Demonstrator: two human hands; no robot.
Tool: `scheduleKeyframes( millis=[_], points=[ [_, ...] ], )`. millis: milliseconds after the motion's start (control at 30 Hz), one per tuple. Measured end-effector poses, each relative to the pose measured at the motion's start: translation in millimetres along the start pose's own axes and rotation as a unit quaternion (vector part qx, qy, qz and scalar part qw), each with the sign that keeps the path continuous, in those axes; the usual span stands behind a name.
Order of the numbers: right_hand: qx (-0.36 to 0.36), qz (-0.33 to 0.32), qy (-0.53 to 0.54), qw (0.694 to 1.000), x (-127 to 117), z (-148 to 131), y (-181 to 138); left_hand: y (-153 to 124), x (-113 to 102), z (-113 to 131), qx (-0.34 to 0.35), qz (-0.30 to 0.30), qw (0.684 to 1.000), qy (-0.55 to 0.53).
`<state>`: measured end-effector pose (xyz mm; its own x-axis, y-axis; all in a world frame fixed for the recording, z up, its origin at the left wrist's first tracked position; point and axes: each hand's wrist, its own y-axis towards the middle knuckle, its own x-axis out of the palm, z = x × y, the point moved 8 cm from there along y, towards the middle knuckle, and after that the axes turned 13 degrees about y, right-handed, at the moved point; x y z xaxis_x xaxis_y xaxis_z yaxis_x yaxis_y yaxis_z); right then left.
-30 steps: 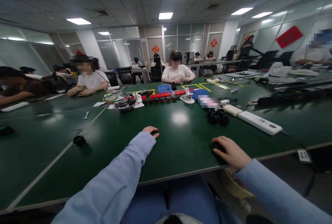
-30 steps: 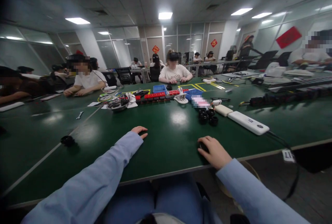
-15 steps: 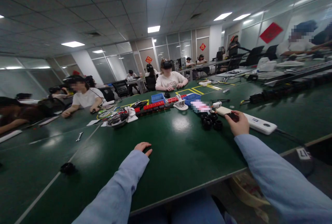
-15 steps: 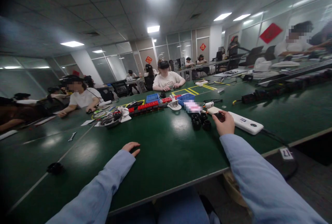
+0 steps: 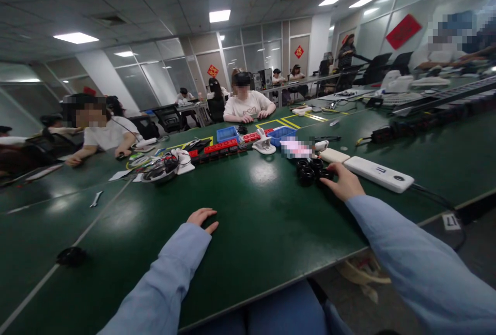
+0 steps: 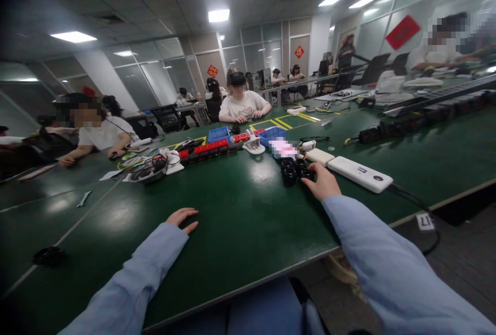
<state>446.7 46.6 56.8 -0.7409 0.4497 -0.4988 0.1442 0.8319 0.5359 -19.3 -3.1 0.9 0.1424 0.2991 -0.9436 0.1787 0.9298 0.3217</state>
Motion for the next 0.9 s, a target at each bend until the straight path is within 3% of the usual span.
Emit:
scheduleKeyframes(
  millis=[167, 333, 433, 567, 667, 767, 833, 900],
  points=[
    [0.008, -0.026, -0.007, 1.0, 5.0, 8.6, -0.2, -0.1, -3.1, 4.4, -0.006, -0.013, 1.0, 0.007],
    [-0.028, 0.103, -0.02, 0.994, -19.3, -5.9, -6.8, -3.5, -12.6, 14.9, -0.017, -0.015, 1.0, 0.013],
    [-0.086, 0.11, -0.031, 0.99, -15.4, -32.9, -18.4, -5.8, -17.5, 21.7, -0.018, -0.019, 1.0, 0.017],
    [-0.177, -0.018, -0.038, 0.983, 26.1, -87.8, -44.3, -6.9, -17.3, 25.5, -0.03, -0.032, 0.999, 0.02],
    [-0.223, -0.159, -0.038, 0.961, 74.0, -130.1, -70.9, -7.5, -20.8, 28.9, -0.027, -0.017, 0.999, 0.012],
    [-0.237, -0.303, -0.048, 0.922, 128.3, -162.3, -95.4, -12.4, -49.9, 25.0, -0.054, 0.089, 0.994, 0.033],
    [-0.221, -0.377, -0.072, 0.897, 165.2, -175.7, -104.8, -23.5, -83.0, 11.9, -0.105, 0.197, 0.972, 0.073],
    [-0.195, -0.419, -0.104, 0.88, 200.4, -185.7, -106.7, -38.5, -112.0, -10.9, -0.16, 0.265, 0.945, 0.105]
  ],
)
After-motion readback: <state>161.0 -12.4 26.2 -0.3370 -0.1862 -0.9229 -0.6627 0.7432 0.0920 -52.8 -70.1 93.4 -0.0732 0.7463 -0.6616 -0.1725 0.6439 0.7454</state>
